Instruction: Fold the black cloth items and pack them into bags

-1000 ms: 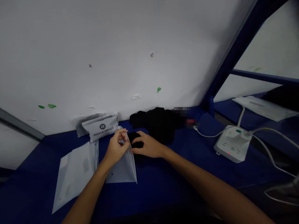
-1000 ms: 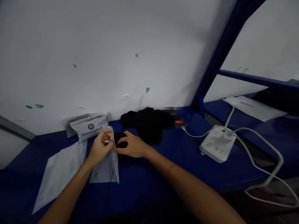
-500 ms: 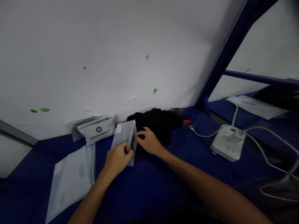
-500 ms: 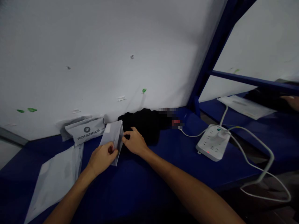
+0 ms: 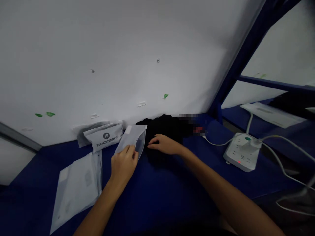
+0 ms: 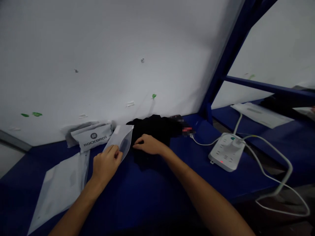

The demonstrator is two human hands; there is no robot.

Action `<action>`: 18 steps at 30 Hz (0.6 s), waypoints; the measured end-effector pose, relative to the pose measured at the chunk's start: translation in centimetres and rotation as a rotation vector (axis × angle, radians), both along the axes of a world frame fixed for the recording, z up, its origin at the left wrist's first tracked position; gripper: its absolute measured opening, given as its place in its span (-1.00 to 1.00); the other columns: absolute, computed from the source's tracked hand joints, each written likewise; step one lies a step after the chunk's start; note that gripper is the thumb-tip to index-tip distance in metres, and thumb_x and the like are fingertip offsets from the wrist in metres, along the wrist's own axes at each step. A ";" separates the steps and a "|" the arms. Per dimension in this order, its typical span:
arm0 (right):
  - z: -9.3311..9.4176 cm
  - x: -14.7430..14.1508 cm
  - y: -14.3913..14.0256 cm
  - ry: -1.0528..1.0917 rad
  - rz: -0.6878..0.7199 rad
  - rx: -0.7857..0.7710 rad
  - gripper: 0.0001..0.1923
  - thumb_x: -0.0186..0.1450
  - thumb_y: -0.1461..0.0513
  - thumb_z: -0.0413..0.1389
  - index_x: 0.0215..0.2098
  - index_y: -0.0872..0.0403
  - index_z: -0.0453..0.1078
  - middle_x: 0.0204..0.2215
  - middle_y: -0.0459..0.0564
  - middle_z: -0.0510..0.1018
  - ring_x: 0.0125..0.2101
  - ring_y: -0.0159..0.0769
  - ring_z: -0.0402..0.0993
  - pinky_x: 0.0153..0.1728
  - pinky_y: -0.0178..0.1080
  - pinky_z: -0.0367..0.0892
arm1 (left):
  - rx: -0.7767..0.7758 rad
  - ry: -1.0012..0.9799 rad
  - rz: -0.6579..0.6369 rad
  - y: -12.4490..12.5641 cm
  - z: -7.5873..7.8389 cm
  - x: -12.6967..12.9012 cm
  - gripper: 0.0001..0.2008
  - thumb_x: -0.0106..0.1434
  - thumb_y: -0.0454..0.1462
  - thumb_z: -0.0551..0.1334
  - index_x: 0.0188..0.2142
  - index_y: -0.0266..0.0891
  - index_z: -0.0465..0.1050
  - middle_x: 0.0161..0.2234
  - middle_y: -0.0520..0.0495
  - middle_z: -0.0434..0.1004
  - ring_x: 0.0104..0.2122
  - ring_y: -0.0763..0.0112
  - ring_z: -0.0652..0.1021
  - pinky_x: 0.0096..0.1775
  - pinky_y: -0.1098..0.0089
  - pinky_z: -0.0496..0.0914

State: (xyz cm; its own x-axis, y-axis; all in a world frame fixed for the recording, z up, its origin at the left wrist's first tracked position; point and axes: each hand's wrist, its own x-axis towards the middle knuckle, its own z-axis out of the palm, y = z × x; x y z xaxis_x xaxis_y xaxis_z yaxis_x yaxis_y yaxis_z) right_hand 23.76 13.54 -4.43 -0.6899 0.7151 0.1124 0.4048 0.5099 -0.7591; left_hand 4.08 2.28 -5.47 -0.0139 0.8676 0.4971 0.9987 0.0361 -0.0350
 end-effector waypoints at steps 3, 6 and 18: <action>2.4 2.4 0.5 -0.067 0.257 -0.087 -0.79 0.23 0.09 0.25 -0.23 -0.02 0.63 -0.25 -0.05 0.60 -0.24 -0.20 0.49 -0.12 -0.19 0.34 | -0.074 -0.025 -0.019 0.1 0.0 -0.1 -0.82 0.31 -0.34 0.11 -0.41 -0.18 0.40 -0.42 -0.01 0.53 -0.57 0.39 0.42 -0.48 0.32 -0.08; 3.4 3.1 0.2 0.068 0.309 -0.292 -0.73 0.25 0.09 0.24 -0.11 -0.02 0.57 -0.24 -0.13 0.60 -0.28 -0.29 0.49 -0.20 -0.27 0.35 | -0.132 -0.103 -0.066 0.1 0.2 0.0 -0.84 0.32 -0.32 0.12 -0.40 -0.18 0.38 -0.40 -0.03 0.54 -0.54 0.36 0.45 -0.47 0.33 -0.02; -1.6 -2.0 -1.4 0.612 0.030 -0.998 -0.71 0.21 0.20 0.27 -0.09 0.04 0.51 -0.24 -0.04 0.65 -0.26 -0.30 0.59 -0.08 -0.20 0.44 | -0.103 -0.439 -0.469 -0.3 0.3 -0.1 -0.74 0.43 -0.25 0.02 -0.44 -0.15 0.17 -0.55 0.08 0.32 -0.56 0.43 0.40 -0.42 0.37 0.20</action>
